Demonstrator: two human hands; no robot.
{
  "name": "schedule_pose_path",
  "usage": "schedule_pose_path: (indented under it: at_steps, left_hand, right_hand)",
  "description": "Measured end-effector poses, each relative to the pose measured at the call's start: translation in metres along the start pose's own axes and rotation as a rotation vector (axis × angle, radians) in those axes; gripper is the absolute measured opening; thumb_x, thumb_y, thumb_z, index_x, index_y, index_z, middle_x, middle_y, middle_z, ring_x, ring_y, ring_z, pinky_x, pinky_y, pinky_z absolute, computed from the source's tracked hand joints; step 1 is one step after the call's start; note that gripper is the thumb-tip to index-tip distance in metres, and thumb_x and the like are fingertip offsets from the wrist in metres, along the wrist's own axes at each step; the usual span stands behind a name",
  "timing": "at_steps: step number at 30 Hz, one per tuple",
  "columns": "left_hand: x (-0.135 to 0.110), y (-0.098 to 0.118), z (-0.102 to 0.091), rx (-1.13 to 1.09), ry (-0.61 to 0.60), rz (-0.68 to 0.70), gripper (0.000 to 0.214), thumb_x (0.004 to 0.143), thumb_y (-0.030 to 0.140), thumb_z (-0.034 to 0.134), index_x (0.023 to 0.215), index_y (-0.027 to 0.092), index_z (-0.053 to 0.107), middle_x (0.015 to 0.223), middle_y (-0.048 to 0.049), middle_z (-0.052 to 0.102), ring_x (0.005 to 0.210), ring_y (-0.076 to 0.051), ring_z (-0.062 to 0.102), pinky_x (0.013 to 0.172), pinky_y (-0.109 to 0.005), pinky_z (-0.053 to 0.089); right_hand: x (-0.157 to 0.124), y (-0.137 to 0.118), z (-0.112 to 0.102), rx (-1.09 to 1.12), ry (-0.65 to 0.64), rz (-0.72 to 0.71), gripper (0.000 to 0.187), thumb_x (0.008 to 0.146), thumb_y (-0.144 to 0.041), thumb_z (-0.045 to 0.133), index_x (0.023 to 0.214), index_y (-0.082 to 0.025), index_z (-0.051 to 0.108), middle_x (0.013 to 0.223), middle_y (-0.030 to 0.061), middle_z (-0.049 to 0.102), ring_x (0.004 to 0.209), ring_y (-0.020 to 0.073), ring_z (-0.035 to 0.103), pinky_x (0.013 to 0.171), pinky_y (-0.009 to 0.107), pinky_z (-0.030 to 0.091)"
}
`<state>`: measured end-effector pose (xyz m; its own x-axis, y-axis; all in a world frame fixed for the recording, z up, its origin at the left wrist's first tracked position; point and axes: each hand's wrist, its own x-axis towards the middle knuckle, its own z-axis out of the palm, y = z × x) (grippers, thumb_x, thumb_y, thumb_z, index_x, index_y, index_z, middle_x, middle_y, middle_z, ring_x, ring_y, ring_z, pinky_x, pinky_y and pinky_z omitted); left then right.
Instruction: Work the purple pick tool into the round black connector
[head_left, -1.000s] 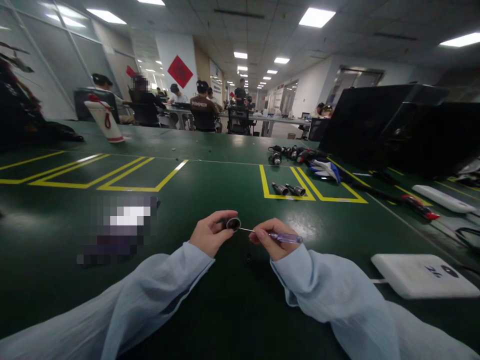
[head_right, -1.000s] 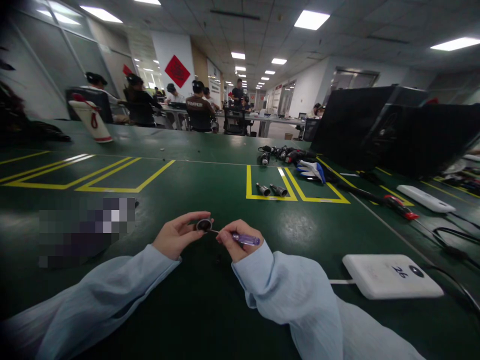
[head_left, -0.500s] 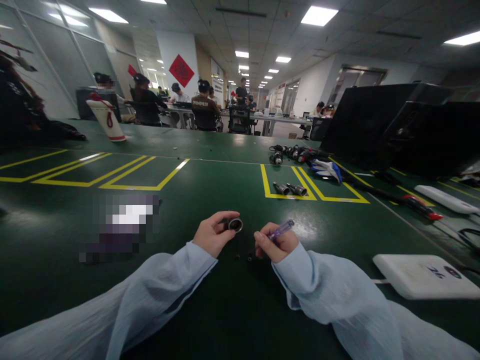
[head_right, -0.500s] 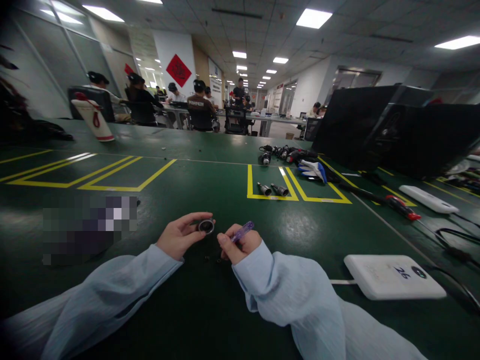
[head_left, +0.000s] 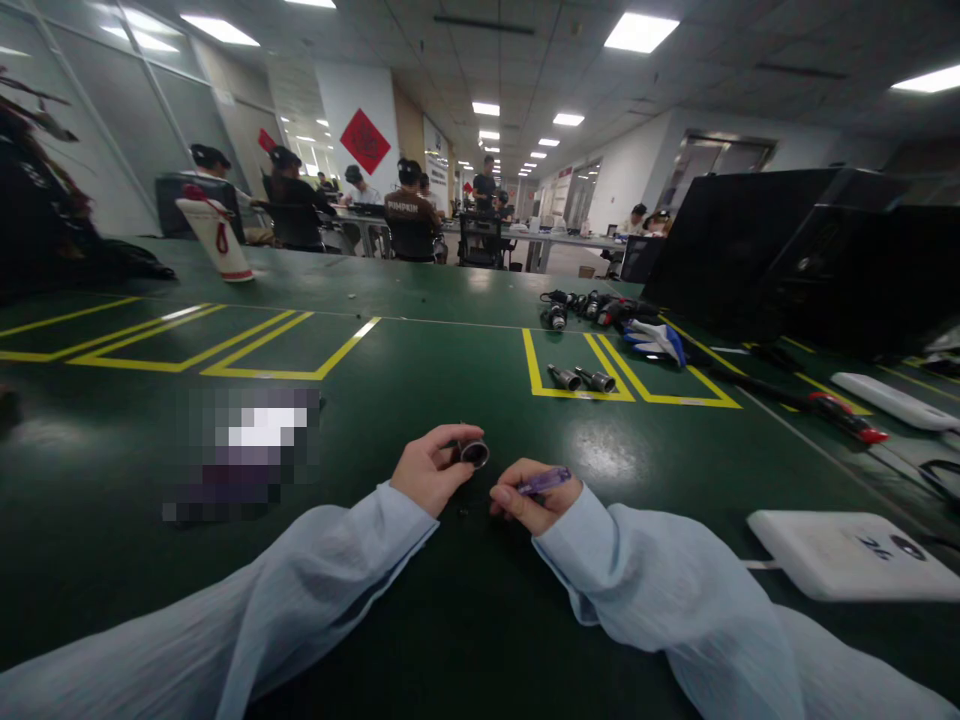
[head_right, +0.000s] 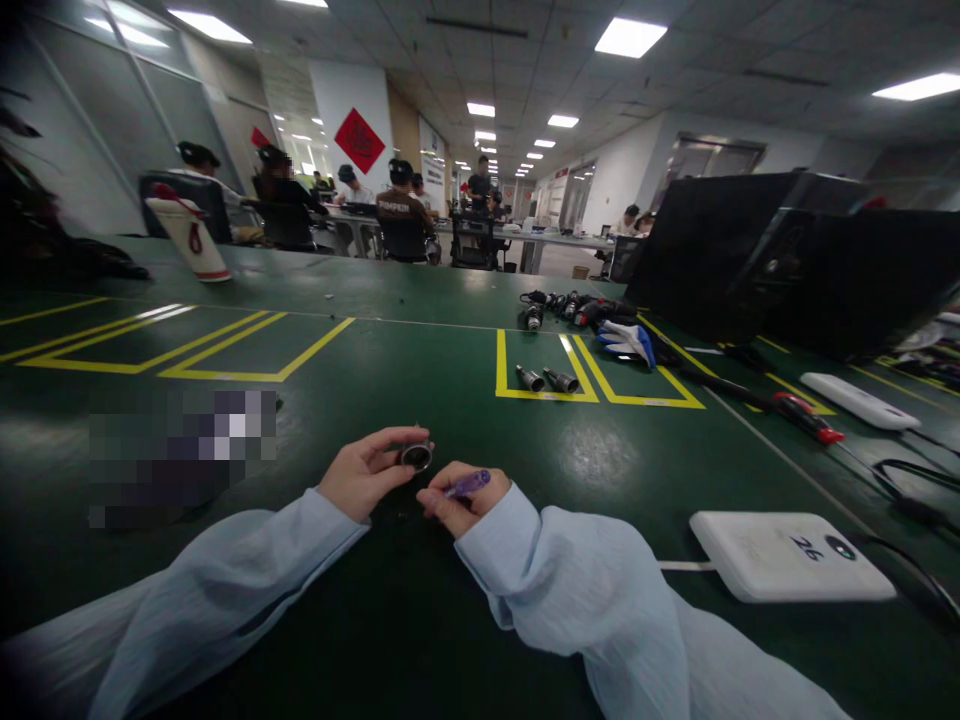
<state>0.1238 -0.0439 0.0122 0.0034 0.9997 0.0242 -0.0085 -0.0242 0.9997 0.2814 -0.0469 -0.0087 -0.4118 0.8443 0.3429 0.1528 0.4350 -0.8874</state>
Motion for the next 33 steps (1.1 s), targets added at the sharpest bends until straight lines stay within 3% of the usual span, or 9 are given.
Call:
schedule_pose_path:
  at_steps: [13, 28, 33]
  left_hand:
    - [0.002, -0.009, 0.0, -0.009, -0.014, 0.038, 0.035, 0.053, 0.01, 0.059, 0.088, 0.013, 0.059, 0.088, -0.0063, 0.066, 0.082, -0.021, 0.062, 0.083, -0.038, 0.045]
    - [0.003, -0.004, -0.001, -0.023, -0.025, 0.014, 0.034, 0.05, 0.01, 0.063, 0.084, 0.012, 0.06, 0.089, -0.0071, 0.066, 0.083, -0.022, 0.062, 0.085, -0.039, 0.044]
    - [0.004, -0.005, -0.002, -0.048, -0.027, 0.014, 0.037, 0.05, 0.012, 0.065, 0.087, 0.012, 0.06, 0.086, -0.0065, 0.067, 0.082, -0.021, 0.062, 0.086, -0.04, 0.043]
  right_hand:
    - [0.001, -0.008, -0.003, -0.052, -0.103, -0.133, 0.018, 0.073, -0.03, 0.054, 0.062, -0.018, 0.06, 0.058, 0.0007, 0.06, 0.053, 0.0092, 0.053, 0.051, 0.02, 0.042]
    - [-0.003, -0.017, -0.006, -0.177, -0.148, -0.028, 0.02, 0.075, -0.03, 0.05, 0.06, -0.017, 0.054, 0.046, -0.0004, 0.06, 0.042, 0.0089, 0.052, 0.043, 0.018, 0.038]
    - [-0.006, -0.016, 0.0, -0.094, -0.101, -0.04, 0.02, 0.075, -0.03, 0.051, 0.061, -0.017, 0.056, 0.052, 0.0006, 0.062, 0.048, 0.009, 0.054, 0.047, 0.019, 0.041]
